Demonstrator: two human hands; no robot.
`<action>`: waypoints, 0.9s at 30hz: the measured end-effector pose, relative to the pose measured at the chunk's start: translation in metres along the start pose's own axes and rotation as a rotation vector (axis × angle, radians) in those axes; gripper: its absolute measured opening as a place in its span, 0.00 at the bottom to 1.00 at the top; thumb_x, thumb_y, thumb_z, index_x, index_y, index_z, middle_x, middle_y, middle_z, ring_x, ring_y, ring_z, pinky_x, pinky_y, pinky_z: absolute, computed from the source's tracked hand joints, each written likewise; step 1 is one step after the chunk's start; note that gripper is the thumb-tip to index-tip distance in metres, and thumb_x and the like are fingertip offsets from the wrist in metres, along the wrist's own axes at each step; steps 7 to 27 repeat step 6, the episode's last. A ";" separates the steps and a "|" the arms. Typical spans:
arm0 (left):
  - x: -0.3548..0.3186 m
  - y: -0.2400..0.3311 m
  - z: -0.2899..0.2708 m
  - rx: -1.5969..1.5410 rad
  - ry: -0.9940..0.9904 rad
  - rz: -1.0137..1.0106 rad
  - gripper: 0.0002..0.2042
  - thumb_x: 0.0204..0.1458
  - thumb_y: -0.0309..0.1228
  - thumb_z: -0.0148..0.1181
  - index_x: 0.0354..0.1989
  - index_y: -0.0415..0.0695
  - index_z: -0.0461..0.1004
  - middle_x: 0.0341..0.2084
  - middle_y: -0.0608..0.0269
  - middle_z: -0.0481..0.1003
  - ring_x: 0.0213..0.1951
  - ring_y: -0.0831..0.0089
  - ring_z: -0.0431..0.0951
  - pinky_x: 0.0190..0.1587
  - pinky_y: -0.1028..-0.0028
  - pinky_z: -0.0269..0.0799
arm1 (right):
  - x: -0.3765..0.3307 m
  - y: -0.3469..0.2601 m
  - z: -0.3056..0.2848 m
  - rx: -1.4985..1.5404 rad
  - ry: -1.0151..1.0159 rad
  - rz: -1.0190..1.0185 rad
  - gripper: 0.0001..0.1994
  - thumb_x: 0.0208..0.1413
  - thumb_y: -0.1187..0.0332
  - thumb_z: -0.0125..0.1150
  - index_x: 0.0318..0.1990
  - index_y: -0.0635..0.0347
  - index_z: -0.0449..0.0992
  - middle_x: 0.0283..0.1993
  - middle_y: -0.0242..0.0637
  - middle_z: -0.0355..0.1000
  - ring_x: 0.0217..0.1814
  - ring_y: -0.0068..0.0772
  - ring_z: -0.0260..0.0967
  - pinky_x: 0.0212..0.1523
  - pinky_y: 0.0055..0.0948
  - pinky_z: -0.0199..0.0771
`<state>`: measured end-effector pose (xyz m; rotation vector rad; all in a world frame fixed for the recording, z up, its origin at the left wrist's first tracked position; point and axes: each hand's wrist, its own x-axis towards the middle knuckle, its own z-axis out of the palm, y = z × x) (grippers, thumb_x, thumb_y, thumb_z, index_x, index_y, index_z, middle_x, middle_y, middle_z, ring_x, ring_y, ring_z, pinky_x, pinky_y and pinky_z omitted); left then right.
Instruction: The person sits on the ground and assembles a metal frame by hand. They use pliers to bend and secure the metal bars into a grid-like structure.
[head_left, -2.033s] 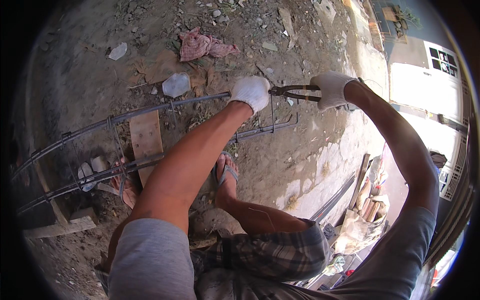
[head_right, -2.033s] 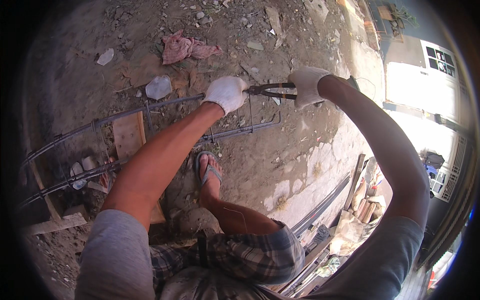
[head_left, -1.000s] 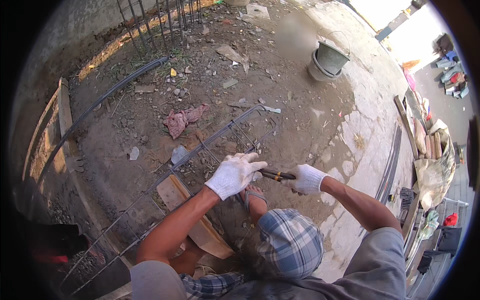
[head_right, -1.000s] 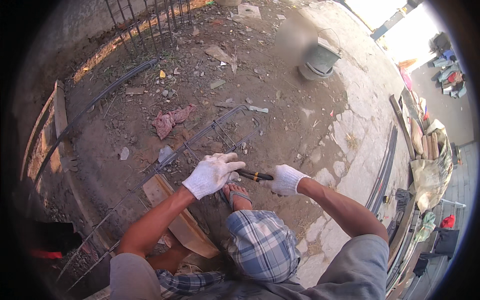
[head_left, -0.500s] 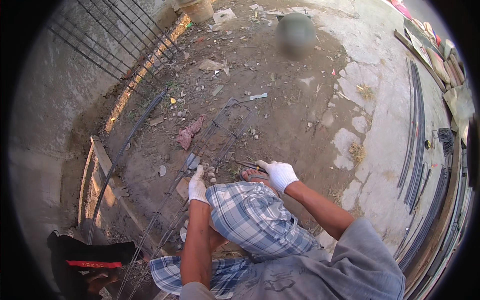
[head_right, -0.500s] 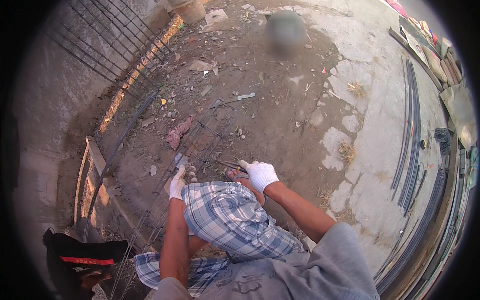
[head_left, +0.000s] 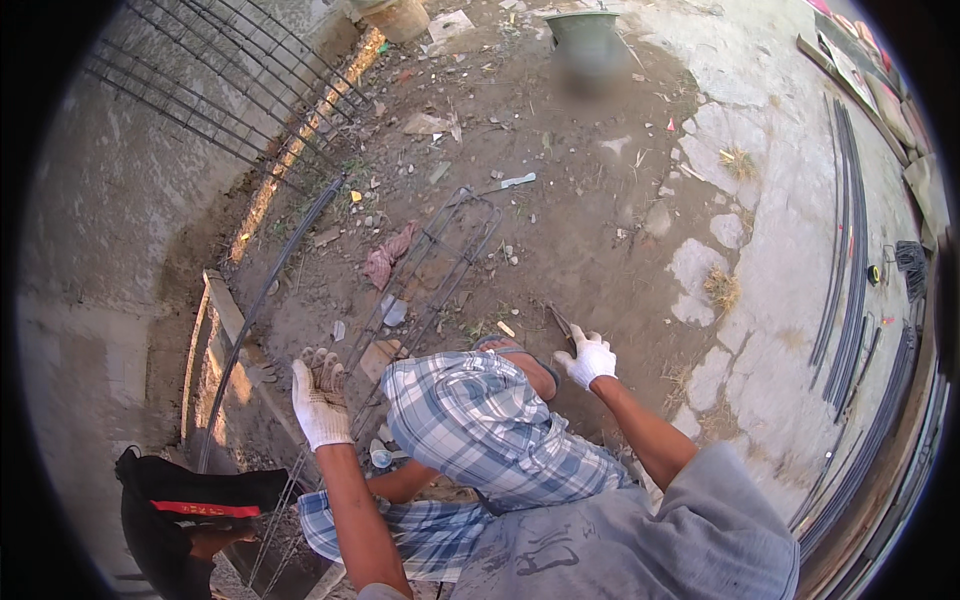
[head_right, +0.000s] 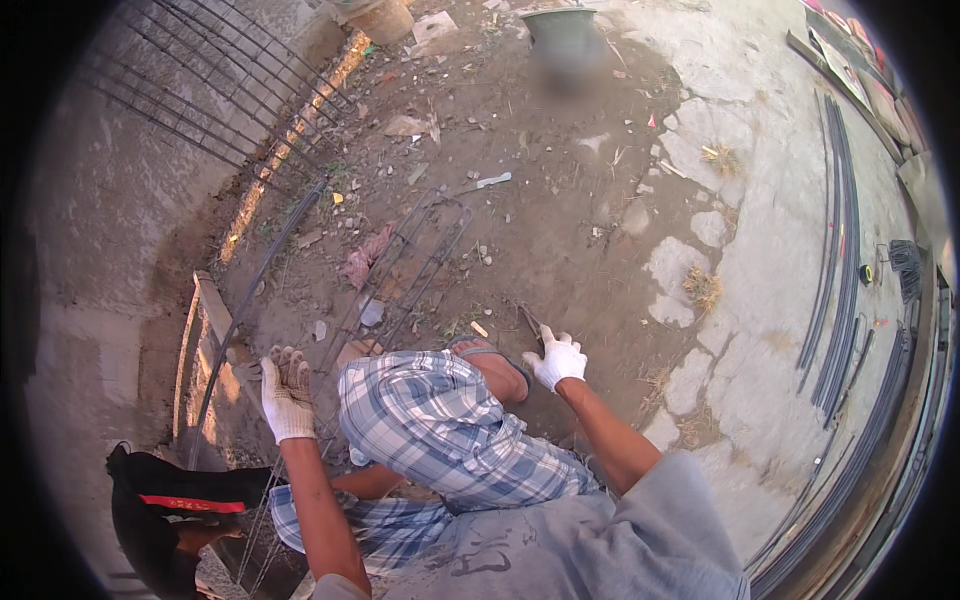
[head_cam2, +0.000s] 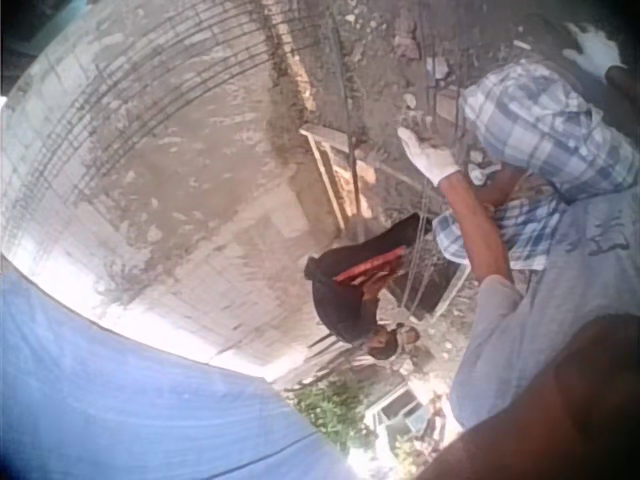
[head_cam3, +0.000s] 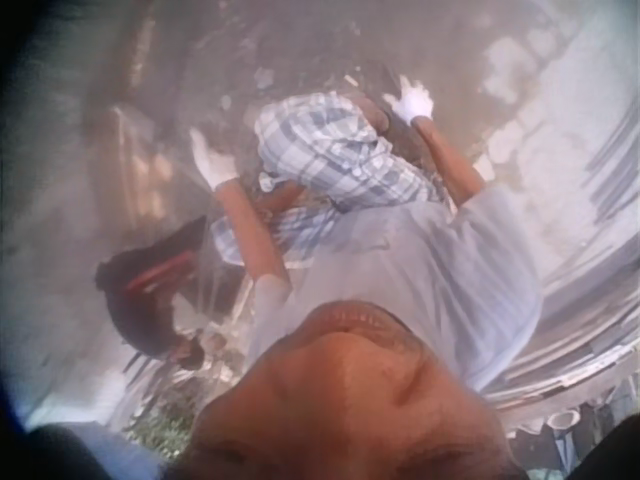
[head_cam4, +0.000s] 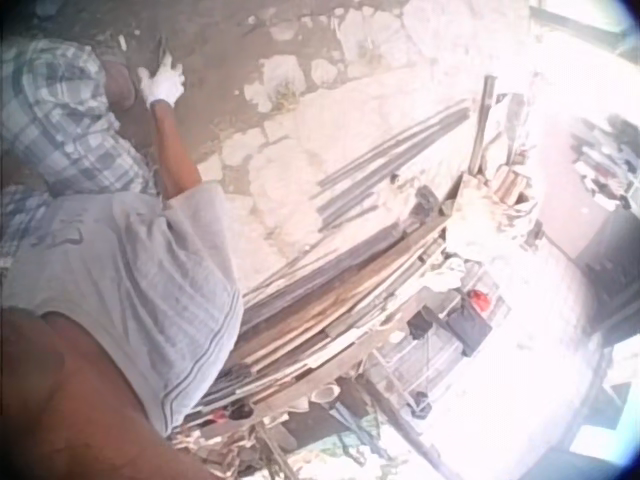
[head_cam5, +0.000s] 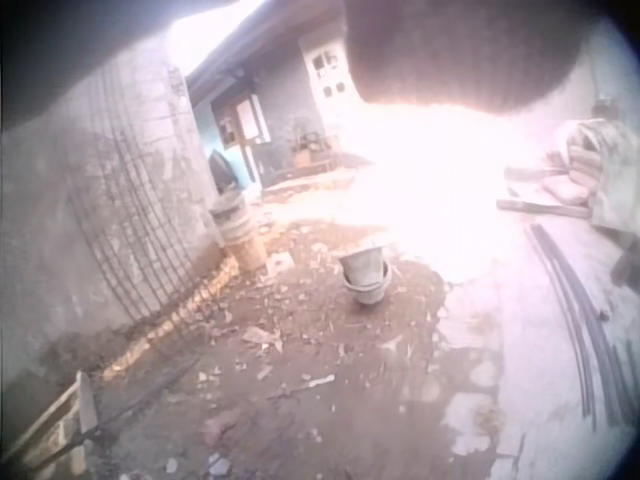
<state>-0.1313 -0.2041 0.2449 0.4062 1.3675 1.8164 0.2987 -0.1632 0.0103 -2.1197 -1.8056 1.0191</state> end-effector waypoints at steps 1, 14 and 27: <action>-0.009 0.007 0.000 -0.003 -0.028 -0.021 0.19 0.72 0.44 0.58 0.61 0.42 0.75 0.49 0.55 0.83 0.47 0.65 0.86 0.45 0.69 0.87 | -0.005 -0.020 -0.014 -0.115 0.050 -0.038 0.35 0.62 0.43 0.65 0.72 0.52 0.71 0.66 0.63 0.74 0.66 0.63 0.75 0.65 0.51 0.76; -0.041 -0.001 0.044 -0.083 -0.144 -0.153 0.19 0.72 0.43 0.58 0.62 0.41 0.75 0.49 0.53 0.83 0.46 0.60 0.87 0.43 0.66 0.88 | 0.036 -0.084 -0.071 0.556 -0.308 -0.252 0.34 0.65 0.39 0.59 0.70 0.50 0.75 0.74 0.58 0.68 0.70 0.68 0.71 0.66 0.51 0.75; -0.041 -0.001 0.044 -0.083 -0.144 -0.153 0.19 0.72 0.43 0.58 0.62 0.41 0.75 0.49 0.53 0.83 0.46 0.60 0.87 0.43 0.66 0.88 | 0.036 -0.084 -0.071 0.556 -0.308 -0.252 0.34 0.65 0.39 0.59 0.70 0.50 0.75 0.74 0.58 0.68 0.70 0.68 0.71 0.66 0.51 0.75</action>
